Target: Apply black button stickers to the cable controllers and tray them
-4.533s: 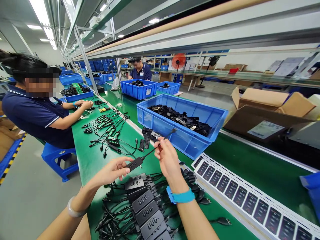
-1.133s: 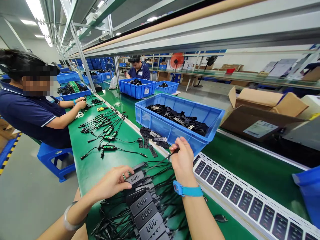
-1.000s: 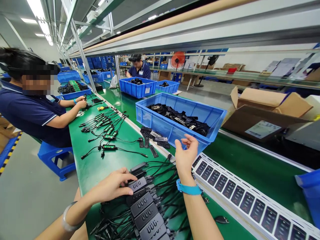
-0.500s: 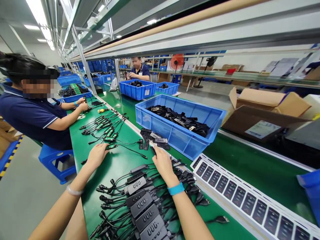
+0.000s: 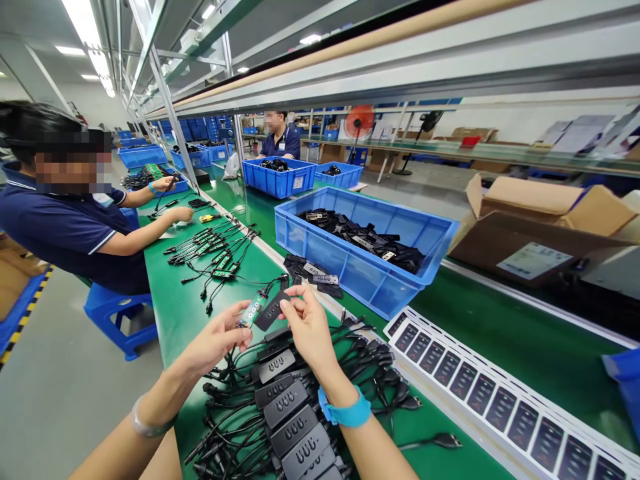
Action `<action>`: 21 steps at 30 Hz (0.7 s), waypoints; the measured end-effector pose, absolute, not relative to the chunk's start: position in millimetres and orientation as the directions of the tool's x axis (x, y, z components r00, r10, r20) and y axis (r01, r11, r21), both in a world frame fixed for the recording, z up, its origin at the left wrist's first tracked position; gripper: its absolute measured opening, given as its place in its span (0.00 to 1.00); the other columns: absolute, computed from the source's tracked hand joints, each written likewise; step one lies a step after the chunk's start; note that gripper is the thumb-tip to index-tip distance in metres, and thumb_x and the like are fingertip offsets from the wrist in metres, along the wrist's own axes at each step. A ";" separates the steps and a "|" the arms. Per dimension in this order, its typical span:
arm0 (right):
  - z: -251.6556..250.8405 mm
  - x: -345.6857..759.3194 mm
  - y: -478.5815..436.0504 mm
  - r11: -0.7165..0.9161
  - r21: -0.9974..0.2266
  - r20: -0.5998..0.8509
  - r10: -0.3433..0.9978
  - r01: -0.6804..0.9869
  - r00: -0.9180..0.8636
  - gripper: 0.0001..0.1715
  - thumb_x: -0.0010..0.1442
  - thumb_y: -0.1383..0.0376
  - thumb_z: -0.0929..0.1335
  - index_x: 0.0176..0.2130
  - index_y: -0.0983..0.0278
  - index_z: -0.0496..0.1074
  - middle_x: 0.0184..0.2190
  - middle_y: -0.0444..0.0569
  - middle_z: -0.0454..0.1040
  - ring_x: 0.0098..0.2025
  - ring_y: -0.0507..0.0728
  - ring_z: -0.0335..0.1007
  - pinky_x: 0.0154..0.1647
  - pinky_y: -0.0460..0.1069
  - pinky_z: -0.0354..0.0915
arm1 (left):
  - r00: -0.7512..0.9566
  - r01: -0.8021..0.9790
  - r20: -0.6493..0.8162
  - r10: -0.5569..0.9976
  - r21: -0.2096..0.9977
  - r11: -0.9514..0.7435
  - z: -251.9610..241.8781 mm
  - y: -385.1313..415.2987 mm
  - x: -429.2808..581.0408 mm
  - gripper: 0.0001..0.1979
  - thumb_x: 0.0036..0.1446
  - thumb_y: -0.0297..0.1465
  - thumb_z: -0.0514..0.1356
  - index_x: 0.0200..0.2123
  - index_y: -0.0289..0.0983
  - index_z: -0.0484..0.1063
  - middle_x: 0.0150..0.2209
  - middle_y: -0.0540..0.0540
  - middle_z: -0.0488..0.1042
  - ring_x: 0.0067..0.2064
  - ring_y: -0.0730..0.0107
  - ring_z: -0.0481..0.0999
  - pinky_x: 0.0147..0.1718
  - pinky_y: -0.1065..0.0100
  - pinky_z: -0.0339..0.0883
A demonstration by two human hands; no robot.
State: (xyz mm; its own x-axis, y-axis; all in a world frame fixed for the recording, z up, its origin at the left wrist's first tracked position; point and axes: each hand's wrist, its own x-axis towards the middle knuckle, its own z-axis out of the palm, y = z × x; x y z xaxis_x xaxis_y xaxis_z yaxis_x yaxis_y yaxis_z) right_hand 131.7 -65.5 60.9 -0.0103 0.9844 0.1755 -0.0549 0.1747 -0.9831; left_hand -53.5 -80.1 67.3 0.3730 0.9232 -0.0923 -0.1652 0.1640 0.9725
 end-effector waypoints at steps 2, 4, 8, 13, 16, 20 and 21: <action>60.6 130.0 -66.6 0.157 -0.984 0.160 0.987 -0.090 -0.032 0.19 0.55 0.51 0.70 0.38 0.60 0.64 0.23 0.39 0.68 0.25 0.53 0.69 0.25 0.47 0.61 | 0.427 -0.143 -0.109 0.898 0.972 0.186 71.1 -84.7 -49.2 0.29 0.47 0.32 0.69 0.53 0.36 0.67 0.41 0.44 0.75 0.33 0.71 0.75 0.28 0.73 0.66; 61.6 130.2 -67.1 0.152 -0.983 0.157 0.987 -0.104 -0.042 0.20 0.54 0.50 0.70 0.37 0.60 0.65 0.24 0.40 0.68 0.24 0.52 0.68 0.24 0.47 0.61 | 0.468 -0.122 -0.112 0.877 0.974 0.190 72.6 -86.5 -47.2 0.28 0.48 0.33 0.69 0.53 0.35 0.69 0.46 0.40 0.75 0.38 0.66 0.78 0.33 0.71 0.69; 66.4 130.7 -69.7 0.174 -0.979 0.181 0.982 -0.101 -0.060 0.19 0.54 0.50 0.71 0.36 0.61 0.67 0.25 0.43 0.72 0.28 0.54 0.70 0.32 0.49 0.67 | 0.482 -0.125 -0.100 0.871 0.975 0.181 71.2 -87.3 -46.2 0.28 0.47 0.32 0.71 0.53 0.34 0.72 0.46 0.40 0.77 0.42 0.63 0.79 0.40 0.67 0.70; 67.4 127.1 -72.2 0.174 -0.979 0.180 0.983 -0.110 -0.047 0.20 0.52 0.49 0.72 0.35 0.60 0.67 0.27 0.43 0.71 0.26 0.53 0.69 0.28 0.49 0.67 | 0.491 -0.138 -0.064 0.869 0.979 0.149 71.0 -90.8 -43.8 0.29 0.46 0.32 0.71 0.53 0.35 0.73 0.48 0.41 0.76 0.41 0.64 0.79 0.39 0.69 0.71; 67.7 127.8 -72.1 0.151 -0.982 0.158 0.986 -0.111 -0.060 0.20 0.52 0.50 0.72 0.34 0.61 0.67 0.30 0.43 0.69 0.26 0.52 0.69 0.25 0.47 0.65 | 0.480 -0.121 -0.044 0.876 0.986 0.116 71.8 -93.2 -41.8 0.26 0.48 0.34 0.70 0.52 0.34 0.73 0.45 0.43 0.77 0.37 0.69 0.78 0.38 0.70 0.70; 70.2 131.6 -72.0 0.151 -0.979 0.163 0.983 -0.140 -0.081 0.19 0.52 0.51 0.73 0.34 0.61 0.68 0.28 0.41 0.67 0.26 0.51 0.69 0.25 0.46 0.64 | 0.454 -0.104 -0.060 0.889 0.987 0.120 72.6 -94.2 -40.1 0.27 0.48 0.36 0.70 0.52 0.35 0.74 0.42 0.44 0.77 0.34 0.71 0.76 0.35 0.71 0.70; 71.0 132.3 -72.1 0.151 -0.978 0.165 0.983 -0.147 -0.083 0.18 0.52 0.52 0.73 0.34 0.61 0.68 0.28 0.41 0.67 0.26 0.51 0.69 0.25 0.46 0.64 | 0.457 -0.103 -0.065 0.887 0.987 0.126 72.9 -94.1 -39.9 0.27 0.48 0.36 0.70 0.52 0.36 0.74 0.43 0.44 0.77 0.34 0.71 0.76 0.36 0.70 0.70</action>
